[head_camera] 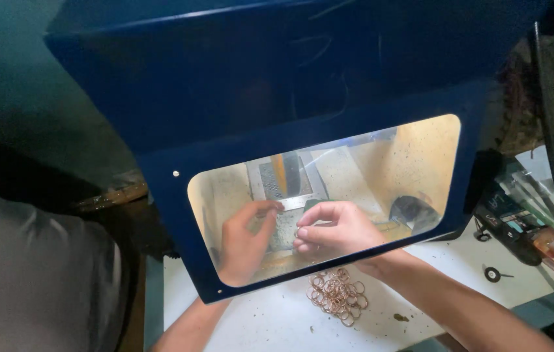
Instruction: Polishing a small metal ring using an abrasive strip and sanding stick inside a protective workstation
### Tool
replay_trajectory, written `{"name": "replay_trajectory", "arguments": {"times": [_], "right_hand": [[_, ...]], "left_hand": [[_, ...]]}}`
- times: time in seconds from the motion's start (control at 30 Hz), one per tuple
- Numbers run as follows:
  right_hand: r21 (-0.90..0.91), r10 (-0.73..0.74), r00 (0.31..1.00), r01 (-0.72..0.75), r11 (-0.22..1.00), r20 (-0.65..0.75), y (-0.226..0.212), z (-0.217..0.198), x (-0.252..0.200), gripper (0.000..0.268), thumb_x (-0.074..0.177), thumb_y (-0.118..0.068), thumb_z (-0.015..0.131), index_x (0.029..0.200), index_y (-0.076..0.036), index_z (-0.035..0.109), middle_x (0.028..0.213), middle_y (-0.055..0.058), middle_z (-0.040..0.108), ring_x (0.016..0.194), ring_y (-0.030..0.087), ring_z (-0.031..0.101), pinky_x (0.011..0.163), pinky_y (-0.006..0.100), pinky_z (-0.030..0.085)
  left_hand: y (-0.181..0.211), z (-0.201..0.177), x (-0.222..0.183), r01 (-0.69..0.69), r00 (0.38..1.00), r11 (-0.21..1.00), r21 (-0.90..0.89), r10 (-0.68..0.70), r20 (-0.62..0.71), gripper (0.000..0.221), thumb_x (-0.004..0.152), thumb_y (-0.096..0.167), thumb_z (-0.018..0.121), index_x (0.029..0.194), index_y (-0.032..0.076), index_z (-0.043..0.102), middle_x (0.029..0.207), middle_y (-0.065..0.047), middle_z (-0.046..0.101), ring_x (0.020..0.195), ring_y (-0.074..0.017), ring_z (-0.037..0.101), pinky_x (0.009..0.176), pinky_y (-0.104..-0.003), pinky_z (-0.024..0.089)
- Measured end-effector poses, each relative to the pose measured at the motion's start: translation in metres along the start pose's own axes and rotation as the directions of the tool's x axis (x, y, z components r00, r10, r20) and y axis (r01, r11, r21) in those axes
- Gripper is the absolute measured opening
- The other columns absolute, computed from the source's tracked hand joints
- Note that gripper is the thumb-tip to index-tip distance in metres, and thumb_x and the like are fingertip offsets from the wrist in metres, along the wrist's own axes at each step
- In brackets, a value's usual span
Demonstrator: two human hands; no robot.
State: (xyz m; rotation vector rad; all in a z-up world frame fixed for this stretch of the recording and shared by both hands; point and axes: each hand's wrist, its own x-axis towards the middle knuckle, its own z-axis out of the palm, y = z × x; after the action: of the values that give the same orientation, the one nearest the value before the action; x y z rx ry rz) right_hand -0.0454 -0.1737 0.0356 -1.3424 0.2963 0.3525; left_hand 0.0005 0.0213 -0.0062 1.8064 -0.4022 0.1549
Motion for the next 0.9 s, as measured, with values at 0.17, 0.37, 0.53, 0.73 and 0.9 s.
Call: {"name": "replay_trajectory", "arguments": {"times": [0.17, 0.37, 0.53, 0.73, 0.9], "right_hand": [[0.144, -0.105, 0.986, 0.124, 0.982, -0.132, 0.005, 0.022, 0.011, 0.024, 0.083, 0.003, 0.080, 0.101, 0.012, 0.068, 0.101, 0.024, 0.074, 0.087, 0.033, 0.077, 0.081, 0.044, 0.066], [0.256, -0.115, 0.966, 0.174, 0.951, -0.231, 0.009, 0.035, 0.012, 0.025, 0.082, 0.003, 0.080, 0.102, 0.014, 0.068, 0.099, 0.028, 0.074, 0.086, 0.036, 0.077, 0.081, 0.047, 0.067], [0.266, -0.095, 0.961, 0.165, 0.950, -0.259, 0.013, 0.041, 0.017, 0.026, 0.084, -0.002, 0.080, 0.104, 0.011, 0.069, 0.096, 0.025, 0.076, 0.088, 0.034, 0.078, 0.082, 0.044, 0.066], [0.317, -0.114, 0.958, 0.197, 0.928, -0.263, 0.014, 0.038, 0.028, 0.027, 0.088, -0.006, 0.077, 0.108, 0.010, 0.071, 0.098, 0.026, 0.077, 0.089, 0.033, 0.078, 0.082, 0.043, 0.066], [0.354, -0.112, 0.957, 0.206, 0.912, -0.266, 0.021, 0.030, 0.042, 0.024, 0.086, -0.008, 0.080, 0.101, 0.008, 0.071, 0.087, 0.018, 0.076, 0.076, 0.022, 0.076, 0.074, 0.031, 0.066]], "left_hand": [[0.020, 0.002, -0.008, 0.022, 1.000, 0.960, -0.280, -0.024, -0.003, 0.008, 0.086, 0.006, 0.078, 0.093, 0.010, 0.081, 0.093, -0.007, 0.082, 0.095, -0.0166, 0.077, 0.092, -0.035, 0.058], [0.033, 0.001, -0.010, 0.105, 0.983, 0.893, -0.438, -0.161, -0.092, 0.020, 0.076, -0.001, 0.086, 0.094, 0.004, 0.080, 0.098, -0.012, 0.081, 0.094, -0.0171, 0.076, 0.089, -0.035, 0.062], [0.022, 0.006, -0.004, 0.220, 0.955, 0.881, -0.418, -0.282, -0.091, 0.019, 0.074, -0.004, 0.087, 0.091, 0.004, 0.081, 0.094, -0.011, 0.082, 0.089, -0.0137, 0.075, 0.084, -0.031, 0.063], [0.014, 0.011, 0.011, 0.296, 0.923, 0.829, -0.475, -0.377, -0.083, 0.022, 0.077, 0.003, 0.087, 0.096, 0.004, 0.078, 0.092, -0.009, 0.081, 0.084, -0.0108, 0.072, 0.081, -0.030, 0.060], [0.022, 0.011, 0.017, 0.345, 0.904, 0.784, -0.516, -0.426, -0.043, 0.026, 0.077, 0.006, 0.087, 0.099, 0.000, 0.075, 0.092, -0.012, 0.080, 0.084, -0.0137, 0.072, 0.080, -0.028, 0.059]]}}
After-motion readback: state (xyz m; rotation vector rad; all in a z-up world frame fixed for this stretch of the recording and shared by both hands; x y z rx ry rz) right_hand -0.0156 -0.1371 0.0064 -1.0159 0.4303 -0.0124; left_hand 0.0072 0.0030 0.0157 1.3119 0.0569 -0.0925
